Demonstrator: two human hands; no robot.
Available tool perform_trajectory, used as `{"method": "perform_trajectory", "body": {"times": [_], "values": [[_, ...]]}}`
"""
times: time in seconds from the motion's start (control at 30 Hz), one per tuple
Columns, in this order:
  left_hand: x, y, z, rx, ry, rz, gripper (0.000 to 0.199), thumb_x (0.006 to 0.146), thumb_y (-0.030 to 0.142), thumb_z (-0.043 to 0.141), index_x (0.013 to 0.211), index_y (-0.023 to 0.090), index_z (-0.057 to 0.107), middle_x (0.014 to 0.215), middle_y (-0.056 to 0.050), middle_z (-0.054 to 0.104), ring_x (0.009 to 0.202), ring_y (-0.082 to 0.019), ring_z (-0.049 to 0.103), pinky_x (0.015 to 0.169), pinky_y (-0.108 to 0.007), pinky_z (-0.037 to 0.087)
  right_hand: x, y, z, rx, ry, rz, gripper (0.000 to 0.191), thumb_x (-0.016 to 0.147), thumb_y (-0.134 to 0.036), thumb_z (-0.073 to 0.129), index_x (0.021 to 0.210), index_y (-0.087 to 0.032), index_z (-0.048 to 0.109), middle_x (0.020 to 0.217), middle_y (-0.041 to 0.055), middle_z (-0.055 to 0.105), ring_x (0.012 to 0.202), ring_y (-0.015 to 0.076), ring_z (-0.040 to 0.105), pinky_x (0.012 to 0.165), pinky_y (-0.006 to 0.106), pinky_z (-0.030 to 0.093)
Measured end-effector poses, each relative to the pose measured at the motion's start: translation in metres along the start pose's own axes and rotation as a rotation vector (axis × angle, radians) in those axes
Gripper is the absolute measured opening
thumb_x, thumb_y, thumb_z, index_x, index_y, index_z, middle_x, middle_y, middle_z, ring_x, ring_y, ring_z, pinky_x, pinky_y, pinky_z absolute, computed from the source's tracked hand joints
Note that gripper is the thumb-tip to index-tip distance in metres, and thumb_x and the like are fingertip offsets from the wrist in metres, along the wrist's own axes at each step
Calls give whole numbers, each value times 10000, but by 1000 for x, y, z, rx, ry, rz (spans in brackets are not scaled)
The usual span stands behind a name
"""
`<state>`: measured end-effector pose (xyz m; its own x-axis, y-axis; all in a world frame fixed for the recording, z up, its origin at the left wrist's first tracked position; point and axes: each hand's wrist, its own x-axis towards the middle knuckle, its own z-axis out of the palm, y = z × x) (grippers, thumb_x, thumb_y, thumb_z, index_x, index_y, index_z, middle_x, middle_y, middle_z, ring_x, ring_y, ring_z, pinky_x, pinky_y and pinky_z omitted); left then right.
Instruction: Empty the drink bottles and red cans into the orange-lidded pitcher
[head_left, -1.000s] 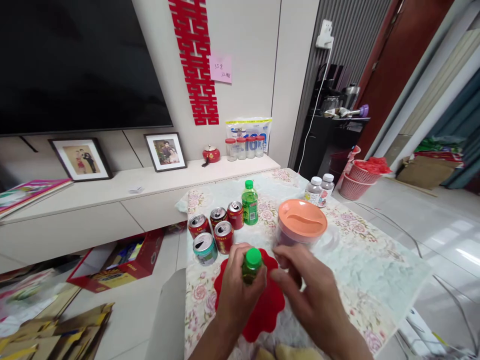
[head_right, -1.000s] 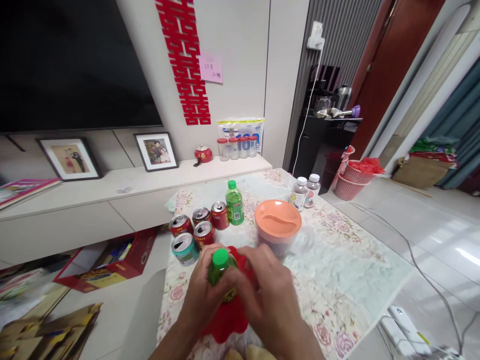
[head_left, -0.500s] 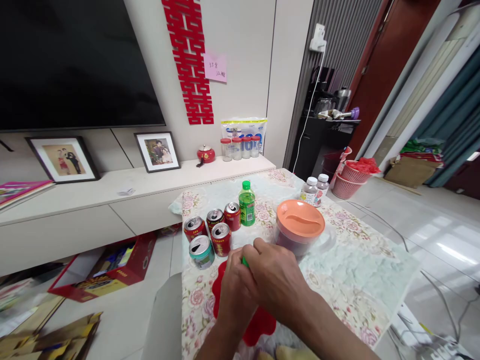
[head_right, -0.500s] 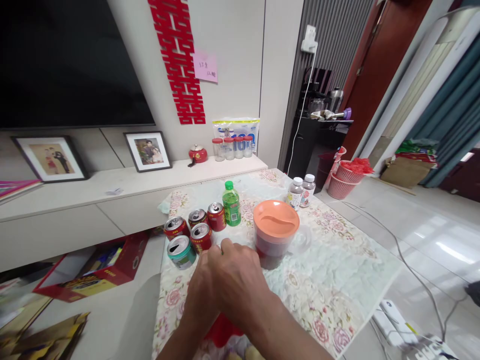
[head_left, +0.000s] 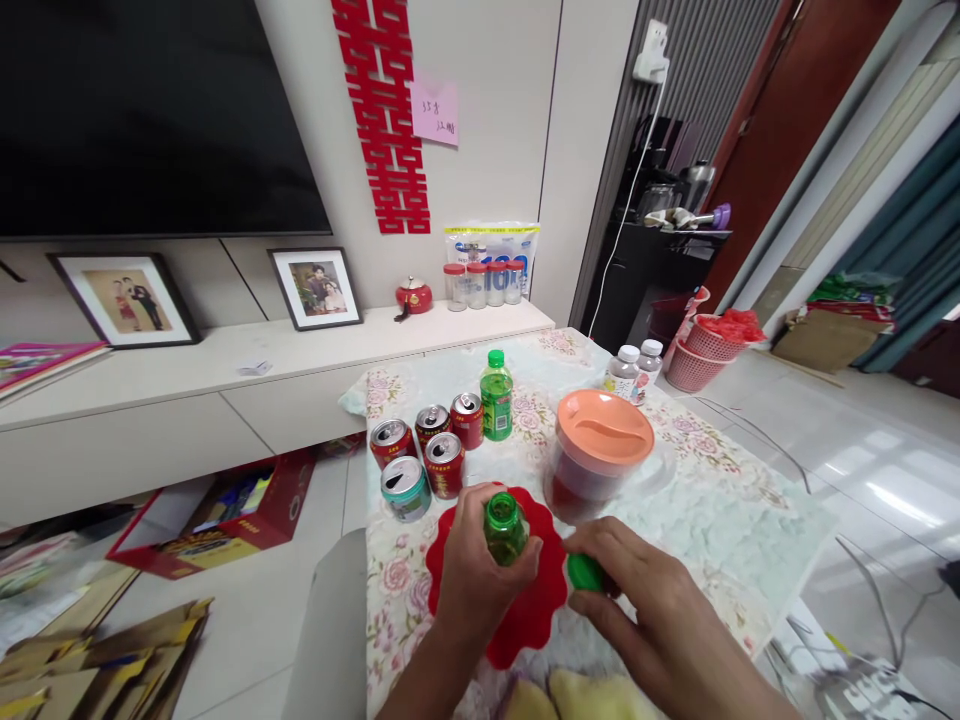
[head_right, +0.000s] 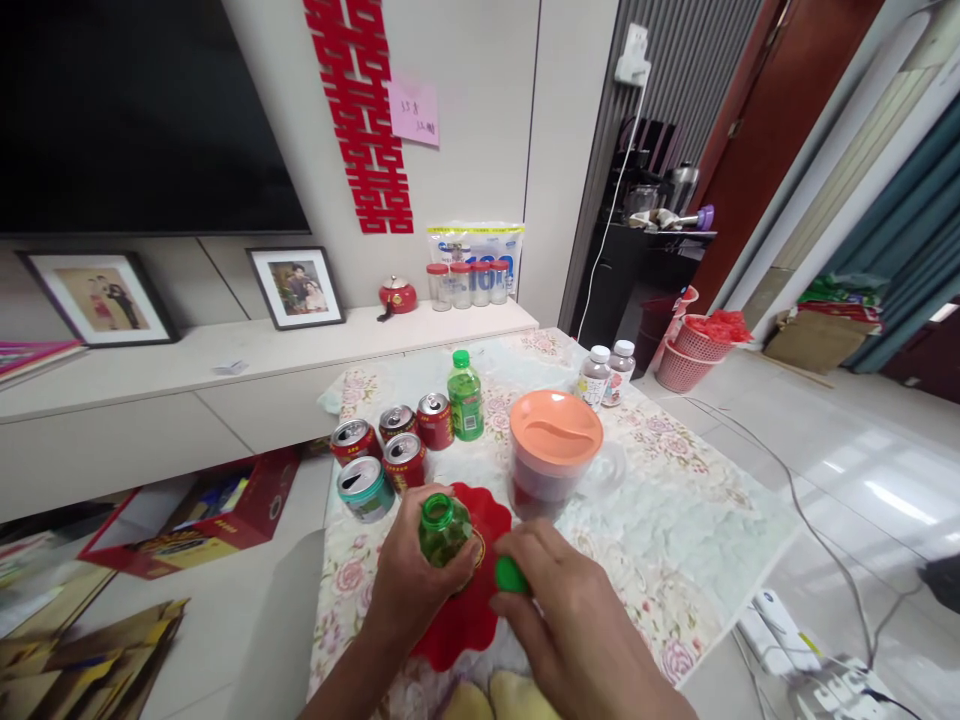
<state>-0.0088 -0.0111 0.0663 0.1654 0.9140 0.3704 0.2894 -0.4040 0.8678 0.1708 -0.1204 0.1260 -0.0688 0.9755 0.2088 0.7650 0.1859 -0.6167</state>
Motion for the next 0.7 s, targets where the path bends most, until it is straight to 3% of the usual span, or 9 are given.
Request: {"method": "perform_trajectory", "body": {"times": [0.07,0.17,0.3,0.43,0.53,0.63,0.7], "values": [[-2,-2,2,1,6,-13,429,729,275,783,1129,246,632,1064,-52,730,1007,-278,751,919,-450,646,-18,46,20,-22,59,195,236,1043,-330,503,1161,-265,698,1134,45,679,998,186,707,875,330,580],[-3,-3,3,-2,-1,-34,424,734,288,779,1129,241,631,1061,-56,730,977,-273,749,895,-453,647,-33,105,47,-64,154,336,381,964,-392,472,1122,-171,739,1094,141,695,863,253,713,776,421,586],[-2,-2,1,-22,-41,-89,429,741,321,784,1131,233,628,1079,-76,732,999,-292,741,890,-477,638,-41,138,61,-30,257,398,476,918,-519,533,1108,-158,779,1116,172,728,973,308,723,878,486,593],[-1,-1,-2,-48,-80,-109,462,730,344,808,1137,226,626,1106,-86,723,1036,-303,725,932,-500,620,-41,145,47,91,351,431,466,852,-599,694,1070,-204,811,1078,121,770,928,270,733,863,414,610],[0,-2,-4,-69,-86,-110,479,714,350,822,1136,227,633,1101,-73,708,1029,-291,711,964,-501,605,-33,156,21,175,527,495,566,873,-679,713,1161,-198,791,1163,134,773,945,271,727,824,400,611],[0,-3,-6,-104,-95,-111,493,726,416,838,1135,231,634,1111,-69,700,1036,-291,703,973,-501,597,-16,171,-3,301,665,481,638,906,-692,733,1316,-204,735,1370,139,713,1172,297,694,967,433,595],[0,-4,-7,-133,-107,-126,557,728,482,854,1168,233,622,1132,-74,701,1040,-298,704,968,-506,596,-1,178,-12,421,672,420,626,951,-671,729,1351,-191,703,1397,130,692,1253,285,667,1077,481,558]]}}
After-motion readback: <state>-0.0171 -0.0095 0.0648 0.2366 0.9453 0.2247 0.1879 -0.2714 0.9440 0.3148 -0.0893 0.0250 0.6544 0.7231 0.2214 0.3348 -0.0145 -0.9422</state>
